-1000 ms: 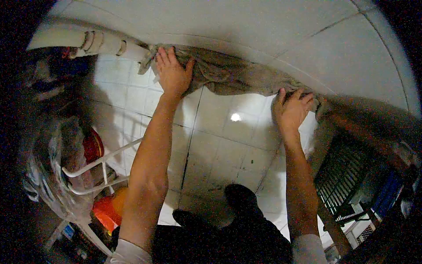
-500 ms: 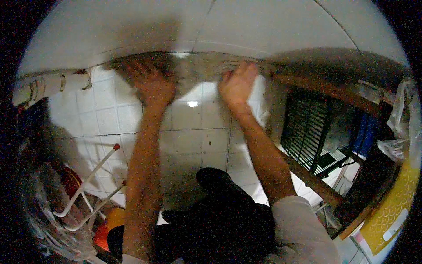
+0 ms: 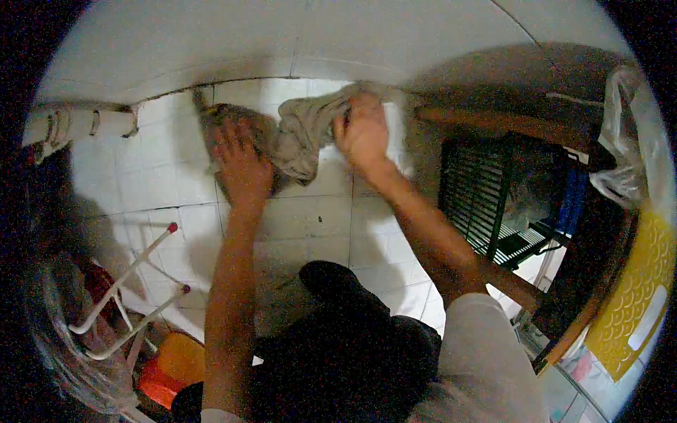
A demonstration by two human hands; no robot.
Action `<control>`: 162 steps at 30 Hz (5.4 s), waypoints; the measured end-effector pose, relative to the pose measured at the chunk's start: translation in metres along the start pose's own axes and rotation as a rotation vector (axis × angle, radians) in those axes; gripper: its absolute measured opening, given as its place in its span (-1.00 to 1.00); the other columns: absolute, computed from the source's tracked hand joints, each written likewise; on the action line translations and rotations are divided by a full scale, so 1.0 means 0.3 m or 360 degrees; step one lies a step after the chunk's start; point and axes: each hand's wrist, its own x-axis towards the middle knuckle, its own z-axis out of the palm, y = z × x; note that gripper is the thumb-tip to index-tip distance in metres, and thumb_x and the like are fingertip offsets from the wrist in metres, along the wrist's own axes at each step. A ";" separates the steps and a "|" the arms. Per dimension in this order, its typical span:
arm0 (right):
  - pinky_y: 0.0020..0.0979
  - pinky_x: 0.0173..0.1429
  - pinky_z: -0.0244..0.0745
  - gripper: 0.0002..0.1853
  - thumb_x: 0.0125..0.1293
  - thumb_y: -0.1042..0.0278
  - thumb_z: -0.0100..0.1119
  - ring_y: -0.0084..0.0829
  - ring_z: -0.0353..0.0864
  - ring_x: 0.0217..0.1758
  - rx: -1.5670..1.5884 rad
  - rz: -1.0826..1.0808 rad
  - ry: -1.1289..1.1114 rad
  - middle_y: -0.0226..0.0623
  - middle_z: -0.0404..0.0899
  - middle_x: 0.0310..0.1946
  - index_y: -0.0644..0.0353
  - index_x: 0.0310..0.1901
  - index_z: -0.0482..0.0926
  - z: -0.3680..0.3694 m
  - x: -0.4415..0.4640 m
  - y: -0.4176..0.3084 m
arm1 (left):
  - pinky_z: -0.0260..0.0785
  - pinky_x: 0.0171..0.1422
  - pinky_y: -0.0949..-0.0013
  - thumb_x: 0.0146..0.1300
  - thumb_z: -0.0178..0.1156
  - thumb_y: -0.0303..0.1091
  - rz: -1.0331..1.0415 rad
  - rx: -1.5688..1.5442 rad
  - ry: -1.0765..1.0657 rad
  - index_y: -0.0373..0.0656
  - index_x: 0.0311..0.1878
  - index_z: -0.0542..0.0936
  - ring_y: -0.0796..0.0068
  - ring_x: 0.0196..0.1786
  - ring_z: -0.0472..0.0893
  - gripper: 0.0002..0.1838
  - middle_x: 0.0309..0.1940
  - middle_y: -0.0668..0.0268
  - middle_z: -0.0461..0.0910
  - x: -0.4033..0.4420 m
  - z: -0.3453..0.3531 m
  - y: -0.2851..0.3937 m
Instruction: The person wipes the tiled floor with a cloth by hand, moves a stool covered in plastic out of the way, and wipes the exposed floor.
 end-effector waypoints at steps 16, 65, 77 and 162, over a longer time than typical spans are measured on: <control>0.06 0.40 0.37 -0.54 0.49 0.07 -0.01 0.18 0.43 0.37 -0.0435 0.0442 0.0327 0.20 0.43 0.34 0.31 0.14 0.57 0.016 0.030 0.139 | -0.10 0.66 -0.25 0.35 0.19 -0.06 -0.0019 -0.0029 0.0157 -0.05 0.67 0.05 -0.22 0.67 -0.05 -0.10 0.68 0.00 -0.09 -0.007 0.004 -0.083; 0.05 0.08 0.59 -0.82 0.31 0.52 0.11 0.14 0.58 0.07 -0.0339 0.0447 -0.0316 0.19 0.54 -0.08 0.37 -0.11 0.60 -0.138 -0.441 0.203 | -0.32 0.66 -0.33 0.38 0.00 0.46 0.0086 0.0075 0.0046 -0.08 0.70 -0.09 -0.32 0.69 -0.27 0.08 0.69 -0.09 -0.27 -0.148 0.037 -0.303; -0.03 0.13 0.60 -0.69 0.39 0.30 0.05 0.11 0.68 0.03 -0.0620 0.0400 -0.0252 0.08 0.63 0.10 0.27 0.04 0.62 -0.062 -0.236 0.527 | -0.35 0.66 -0.37 0.35 0.00 0.49 -0.0044 -0.0019 -0.0026 0.00 0.71 -0.13 -0.31 0.69 -0.26 0.10 0.70 -0.05 -0.28 -0.168 0.073 -0.092; 0.05 0.40 0.45 -0.44 0.55 0.15 -0.04 0.31 0.42 0.36 -0.0215 0.0536 0.0138 0.16 0.25 0.49 0.23 0.48 0.34 -0.033 -0.184 0.203 | -0.19 0.66 -0.30 0.46 -0.04 0.34 0.0254 0.0115 0.0143 -0.04 0.69 -0.02 -0.25 0.69 -0.14 -0.05 0.71 0.01 -0.20 -0.232 0.044 -0.156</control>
